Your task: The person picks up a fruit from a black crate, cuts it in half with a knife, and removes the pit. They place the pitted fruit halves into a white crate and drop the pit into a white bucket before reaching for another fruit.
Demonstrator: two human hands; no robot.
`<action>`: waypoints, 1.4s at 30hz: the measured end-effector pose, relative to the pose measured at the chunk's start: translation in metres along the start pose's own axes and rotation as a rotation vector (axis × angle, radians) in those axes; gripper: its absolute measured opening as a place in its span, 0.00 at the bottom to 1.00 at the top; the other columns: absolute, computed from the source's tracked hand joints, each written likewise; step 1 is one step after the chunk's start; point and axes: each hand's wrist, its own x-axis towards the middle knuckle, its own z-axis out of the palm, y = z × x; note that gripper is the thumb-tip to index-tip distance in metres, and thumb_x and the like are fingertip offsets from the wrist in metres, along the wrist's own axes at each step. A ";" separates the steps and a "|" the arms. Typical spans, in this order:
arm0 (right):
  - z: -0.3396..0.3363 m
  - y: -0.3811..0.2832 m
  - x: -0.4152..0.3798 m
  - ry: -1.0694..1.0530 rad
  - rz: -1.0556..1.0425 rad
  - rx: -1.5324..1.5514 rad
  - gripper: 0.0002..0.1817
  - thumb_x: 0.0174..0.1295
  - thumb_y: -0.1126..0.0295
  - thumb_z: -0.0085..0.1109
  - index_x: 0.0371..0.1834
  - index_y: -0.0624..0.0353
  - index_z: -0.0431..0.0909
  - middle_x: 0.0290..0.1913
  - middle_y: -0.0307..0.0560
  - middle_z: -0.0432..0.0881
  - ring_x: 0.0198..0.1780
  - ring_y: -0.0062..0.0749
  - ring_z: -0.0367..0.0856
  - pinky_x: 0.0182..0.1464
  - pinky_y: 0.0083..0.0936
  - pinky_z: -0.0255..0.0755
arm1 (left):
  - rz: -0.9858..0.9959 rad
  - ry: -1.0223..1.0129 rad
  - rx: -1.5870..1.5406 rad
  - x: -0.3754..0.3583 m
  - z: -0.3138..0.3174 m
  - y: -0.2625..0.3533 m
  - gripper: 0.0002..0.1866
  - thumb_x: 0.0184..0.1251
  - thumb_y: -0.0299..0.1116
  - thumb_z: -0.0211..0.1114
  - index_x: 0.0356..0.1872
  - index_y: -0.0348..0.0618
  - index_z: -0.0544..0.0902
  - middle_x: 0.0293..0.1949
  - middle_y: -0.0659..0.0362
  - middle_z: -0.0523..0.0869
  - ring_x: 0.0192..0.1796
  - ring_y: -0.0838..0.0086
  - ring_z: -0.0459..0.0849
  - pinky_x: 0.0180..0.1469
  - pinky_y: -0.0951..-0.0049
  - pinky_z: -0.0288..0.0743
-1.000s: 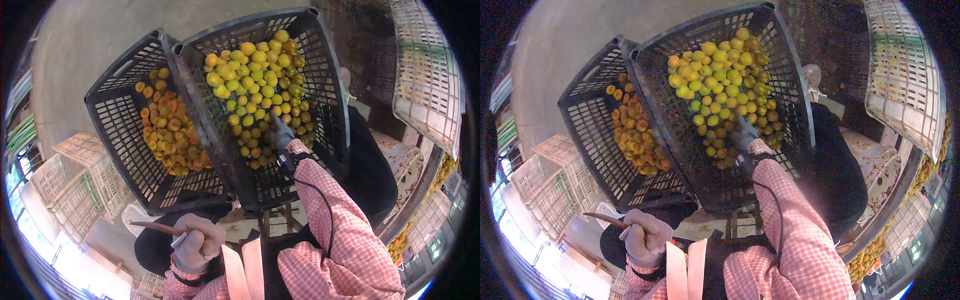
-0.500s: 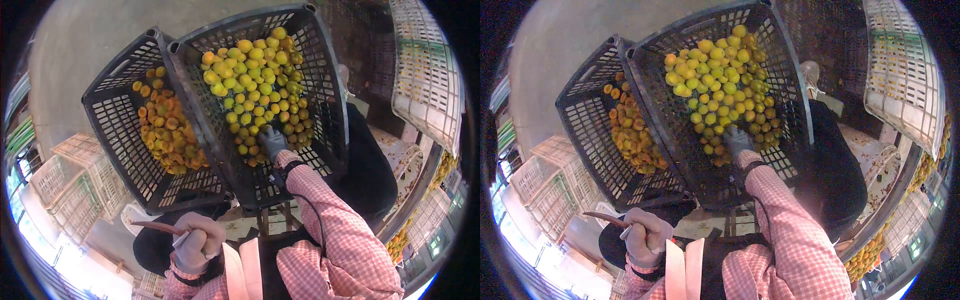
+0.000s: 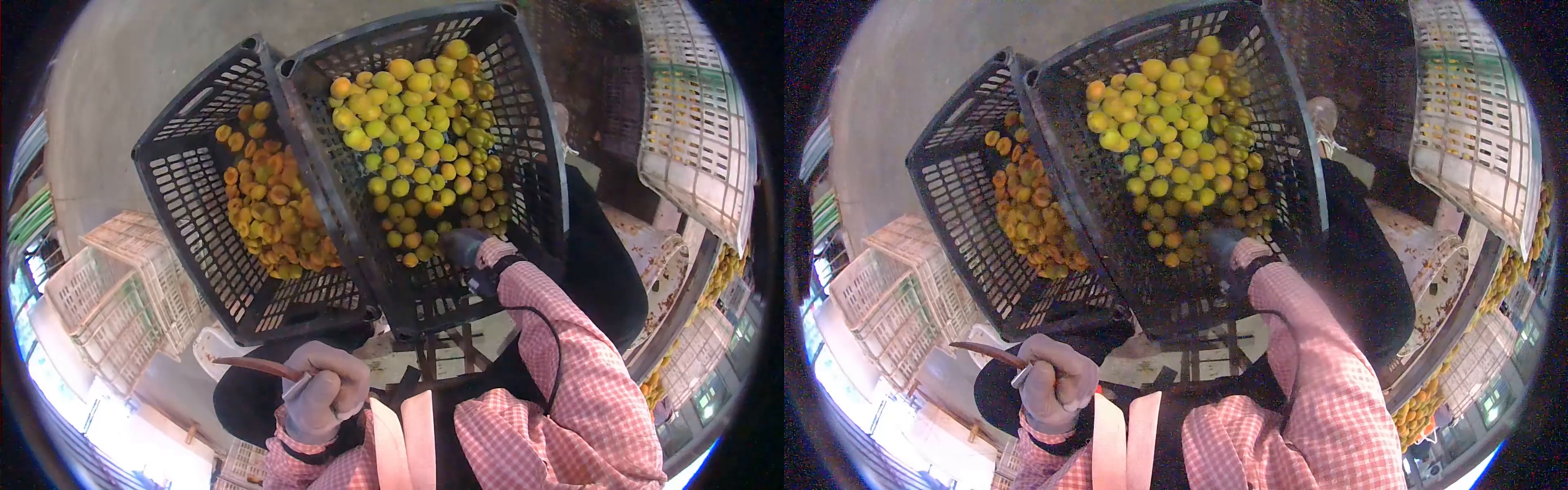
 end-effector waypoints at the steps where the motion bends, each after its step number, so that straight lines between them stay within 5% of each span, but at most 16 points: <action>1: 0.006 -0.010 0.002 -0.184 -0.008 0.002 0.22 0.57 0.69 0.55 0.58 0.44 0.73 0.51 0.48 0.79 0.49 0.55 0.80 0.47 0.43 0.77 | -0.002 0.032 0.016 0.000 0.000 0.000 0.21 0.69 0.45 0.59 0.29 0.32 0.78 0.13 0.62 0.70 0.13 0.82 0.65 0.16 0.79 0.56; 4: 0.014 -0.045 0.015 0.002 -0.038 -0.008 0.23 0.56 0.69 0.56 0.58 0.40 0.74 0.50 0.47 0.77 0.47 0.52 0.81 0.46 0.44 0.77 | -0.033 0.061 0.060 0.001 -0.001 0.001 0.23 0.68 0.48 0.59 0.27 0.32 0.78 0.12 0.62 0.70 0.13 0.82 0.65 0.16 0.79 0.55; 7: -0.010 -0.080 0.013 0.043 -0.155 0.037 0.17 0.66 0.57 0.50 0.50 0.56 0.75 0.47 0.60 0.81 0.51 0.55 0.79 0.49 0.47 0.74 | -0.079 0.031 0.112 0.004 -0.004 0.002 0.26 0.66 0.51 0.60 0.23 0.32 0.78 0.11 0.62 0.71 0.13 0.82 0.66 0.16 0.79 0.55; 9: -0.001 -0.091 0.021 0.183 0.004 -0.154 0.21 0.56 0.69 0.57 0.55 0.47 0.73 0.46 0.51 0.75 0.45 0.49 0.80 0.42 0.43 0.77 | -0.097 0.014 0.137 0.006 -0.006 0.002 0.28 0.65 0.53 0.60 0.22 0.33 0.78 0.11 0.63 0.71 0.13 0.82 0.66 0.16 0.79 0.55; 13: -0.002 -0.090 0.029 0.186 0.108 -0.044 0.20 0.56 0.69 0.56 0.54 0.51 0.72 0.45 0.51 0.75 0.46 0.48 0.80 0.41 0.42 0.77 | -0.134 0.029 0.163 0.006 -0.005 0.003 0.29 0.64 0.55 0.60 0.22 0.32 0.79 0.11 0.63 0.71 0.13 0.82 0.66 0.16 0.79 0.54; 16: 0.004 -0.063 0.038 0.117 -0.216 -0.262 0.19 0.57 0.69 0.55 0.54 0.52 0.71 0.46 0.50 0.76 0.45 0.47 0.81 0.41 0.41 0.77 | -0.121 0.012 0.117 0.005 -0.008 0.000 0.26 0.65 0.50 0.60 0.25 0.31 0.80 0.11 0.63 0.71 0.12 0.82 0.66 0.15 0.80 0.55; 18: -0.032 -0.071 0.014 0.310 -0.019 -0.236 0.19 0.58 0.69 0.55 0.54 0.51 0.71 0.46 0.50 0.76 0.47 0.46 0.81 0.40 0.40 0.77 | -0.104 0.001 0.071 0.003 -0.008 -0.004 0.24 0.66 0.47 0.61 0.27 0.30 0.80 0.11 0.63 0.71 0.12 0.82 0.65 0.15 0.80 0.55; 20: -0.039 -0.067 0.028 0.126 0.275 -0.253 0.19 0.59 0.68 0.55 0.55 0.52 0.72 0.48 0.51 0.79 0.50 0.48 0.81 0.43 0.39 0.77 | -0.084 -0.022 0.058 0.004 -0.006 -0.004 0.18 0.68 0.39 0.58 0.32 0.29 0.80 0.11 0.63 0.72 0.12 0.83 0.65 0.15 0.80 0.56; 22: -0.041 -0.061 0.035 0.197 0.715 0.594 0.19 0.61 0.64 0.55 0.56 0.53 0.74 0.52 0.54 0.80 0.52 0.50 0.81 0.46 0.36 0.78 | -0.074 -0.042 0.083 0.006 -0.005 0.000 0.15 0.69 0.36 0.56 0.34 0.29 0.80 0.11 0.63 0.71 0.12 0.83 0.64 0.15 0.80 0.57; 23: -0.051 -0.061 0.032 0.197 0.712 0.599 0.19 0.61 0.64 0.55 0.56 0.53 0.74 0.52 0.54 0.80 0.52 0.50 0.81 0.46 0.36 0.78 | -0.077 -0.058 0.105 0.006 -0.004 0.002 0.13 0.69 0.32 0.54 0.35 0.29 0.79 0.12 0.63 0.71 0.12 0.84 0.63 0.16 0.80 0.57; 25: -0.074 -0.052 0.021 0.027 0.136 0.157 0.21 0.63 0.58 0.54 0.56 0.59 0.74 0.53 0.55 0.81 0.51 0.48 0.82 0.50 0.33 0.77 | -0.079 0.005 0.139 0.006 0.001 0.002 0.11 0.68 0.29 0.52 0.36 0.30 0.78 0.11 0.64 0.70 0.12 0.84 0.63 0.17 0.80 0.58; 26: -0.060 -0.052 0.027 0.335 0.110 0.711 0.22 0.66 0.58 0.50 0.57 0.61 0.73 0.52 0.53 0.81 0.49 0.41 0.82 0.47 0.32 0.78 | -0.080 0.070 0.166 0.005 0.006 0.001 0.10 0.68 0.27 0.50 0.38 0.30 0.78 0.11 0.64 0.69 0.12 0.84 0.62 0.17 0.80 0.59; 28: -0.086 -0.072 -0.012 0.167 0.150 1.672 0.23 0.69 0.58 0.46 0.60 0.61 0.72 0.53 0.53 0.80 0.49 0.36 0.81 0.47 0.30 0.78 | -0.073 0.079 0.089 0.008 0.014 0.003 0.10 0.68 0.26 0.50 0.37 0.30 0.78 0.12 0.64 0.69 0.13 0.84 0.61 0.19 0.81 0.60; 35: -0.124 -0.139 -0.100 -0.178 -0.542 2.114 0.24 0.68 0.54 0.51 0.61 0.59 0.70 0.60 0.51 0.74 0.48 0.41 0.82 0.46 0.28 0.79 | -0.109 0.082 0.334 0.008 0.013 -0.005 0.14 0.73 0.38 0.54 0.42 0.36 0.78 0.16 0.66 0.70 0.14 0.85 0.66 0.15 0.83 0.59; 38: -0.118 -0.174 -0.142 -0.092 -0.717 1.964 0.27 0.67 0.51 0.53 0.61 0.59 0.70 0.60 0.52 0.74 0.55 0.37 0.79 0.53 0.31 0.76 | 0.092 0.106 0.591 0.007 0.009 -0.026 0.09 0.71 0.36 0.57 0.40 0.40 0.79 0.19 0.67 0.73 0.17 0.87 0.68 0.16 0.83 0.60; 42: -0.092 -0.232 -0.210 0.303 -0.576 1.373 0.36 0.59 0.60 0.67 0.66 0.59 0.60 0.54 0.43 0.76 0.51 0.22 0.75 0.54 0.22 0.71 | 0.618 0.254 1.550 -0.015 0.022 -0.036 0.12 0.57 0.36 0.67 0.40 0.42 0.79 0.24 0.53 0.81 0.26 0.58 0.81 0.28 0.64 0.74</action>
